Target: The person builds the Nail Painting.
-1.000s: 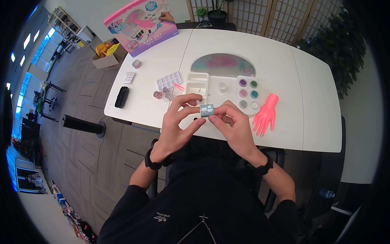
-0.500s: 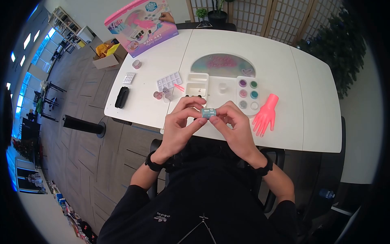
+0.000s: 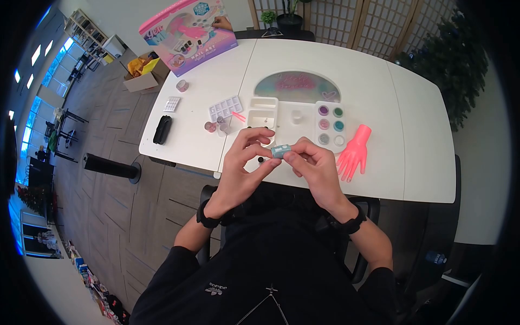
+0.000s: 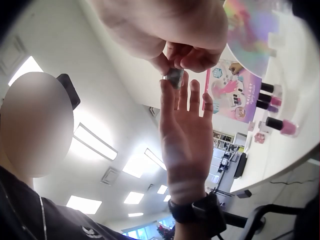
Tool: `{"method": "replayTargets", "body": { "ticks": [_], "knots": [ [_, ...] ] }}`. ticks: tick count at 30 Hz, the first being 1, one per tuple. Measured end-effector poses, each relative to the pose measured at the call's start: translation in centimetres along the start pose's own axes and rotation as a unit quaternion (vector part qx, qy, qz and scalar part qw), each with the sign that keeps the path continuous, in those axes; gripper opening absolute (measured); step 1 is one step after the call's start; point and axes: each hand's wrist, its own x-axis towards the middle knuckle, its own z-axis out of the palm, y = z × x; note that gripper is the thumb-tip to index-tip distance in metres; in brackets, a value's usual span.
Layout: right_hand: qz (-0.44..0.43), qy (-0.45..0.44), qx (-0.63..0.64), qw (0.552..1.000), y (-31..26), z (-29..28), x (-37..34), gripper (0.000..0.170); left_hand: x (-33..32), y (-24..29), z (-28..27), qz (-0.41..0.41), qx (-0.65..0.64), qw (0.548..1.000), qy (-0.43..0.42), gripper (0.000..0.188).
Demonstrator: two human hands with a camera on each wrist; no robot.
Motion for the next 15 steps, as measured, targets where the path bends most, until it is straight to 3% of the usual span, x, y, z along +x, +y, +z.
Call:
{"method": "replayTargets", "body": {
  "ticks": [5, 11, 15],
  "knots": [
    [-0.052, -0.001, -0.091, 0.994, 0.31, 0.02, 0.05, 0.012, -0.15, 0.19, 0.08, -0.062, -0.051, 0.997, 0.002, 0.016],
    [-0.063, -0.009, -0.117, 0.991, 0.62, 0.16, 0.02, 0.014, -0.45, -0.59, 0.34, -0.135, -0.233, 0.963, 0.005, 0.015],
    [-0.066, -0.015, -0.107, 0.992, 0.24, 0.32, 0.05, 0.013, -0.56, -0.6, 0.64, -0.107, -0.244, 0.963, 0.023, 0.012]
  ]
}}
